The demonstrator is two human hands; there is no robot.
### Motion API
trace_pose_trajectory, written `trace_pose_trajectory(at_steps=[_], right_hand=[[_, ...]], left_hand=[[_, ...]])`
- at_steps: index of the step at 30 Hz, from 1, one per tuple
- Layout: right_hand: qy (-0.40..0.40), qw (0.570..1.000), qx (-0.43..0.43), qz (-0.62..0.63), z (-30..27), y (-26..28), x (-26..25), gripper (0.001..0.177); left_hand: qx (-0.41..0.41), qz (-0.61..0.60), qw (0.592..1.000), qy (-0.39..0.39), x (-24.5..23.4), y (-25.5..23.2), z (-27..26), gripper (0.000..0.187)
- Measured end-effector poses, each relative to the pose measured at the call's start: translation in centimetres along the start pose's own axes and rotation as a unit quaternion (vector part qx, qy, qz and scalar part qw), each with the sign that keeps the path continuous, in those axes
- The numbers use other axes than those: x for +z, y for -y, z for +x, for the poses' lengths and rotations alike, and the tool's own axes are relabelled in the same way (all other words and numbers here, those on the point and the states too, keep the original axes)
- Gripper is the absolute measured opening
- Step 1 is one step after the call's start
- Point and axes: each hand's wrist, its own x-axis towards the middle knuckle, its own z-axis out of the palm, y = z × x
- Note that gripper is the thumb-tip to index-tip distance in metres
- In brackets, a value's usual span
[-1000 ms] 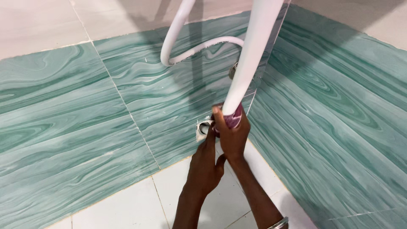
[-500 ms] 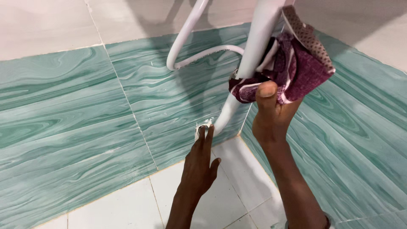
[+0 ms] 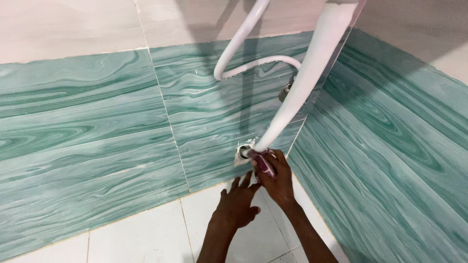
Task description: The person cleans the white pipes and water valve located under a sink by hand with a cloth, wiping up and down the length of the pipes and around the valve connection.
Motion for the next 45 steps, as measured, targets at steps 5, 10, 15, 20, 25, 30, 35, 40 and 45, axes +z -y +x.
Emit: trace_pose_trajectory(at_steps=[5, 10, 15, 20, 25, 30, 35, 40, 45], right_hand=[[-0.162, 0.981, -0.087, 0.058, 3.6, 4.1, -5.3, 0.046], [-0.161, 0.923, -0.213, 0.278, 10.7, 11.3, -9.3, 0.051], [-0.137, 0.959, -0.099, 0.227, 13.0, 11.5, -4.6, 0.027], [-0.102, 0.951, 0.108, 0.273, 7.1, 2.4, 0.6, 0.02], [0.102, 0.935, 0.255, 0.225, 3.3, -4.8, 3.4, 0.024], [0.172, 0.922, 0.194, 0.287, 5.5, -0.9, 0.5, 0.03], [-0.022, 0.984, -0.077, 0.161, 10.6, 10.3, -5.2, 0.03], [-0.151, 0.973, -0.096, 0.145, 15.5, 16.9, -8.7, 0.028], [-0.217, 0.951, -0.158, 0.153, 14.6, 15.0, -5.4, 0.022]], left_hand=[[0.097, -0.161, 0.941, -0.282, -2.2, -0.1, -0.2, 0.079], [0.169, -0.243, 0.913, -0.28, -2.3, -1.2, 0.7, 0.105], [0.171, -0.234, 0.924, -0.248, -1.5, -0.6, 1.3, 0.104], [0.152, -0.239, 0.937, -0.206, -1.2, 0.3, 1.4, 0.101], [-0.054, -0.096, 0.994, -0.011, -0.6, 0.2, 1.1, 0.096], [-0.024, -0.12, 0.987, -0.104, 0.2, -0.3, 2.1, 0.095], [0.126, -0.183, 0.917, -0.333, 0.2, -0.8, 3.0, 0.09], [0.151, -0.242, 0.911, -0.297, -0.4, -2.3, 3.0, 0.096], [0.149, -0.25, 0.919, -0.267, -1.5, -2.2, 3.2, 0.102]])
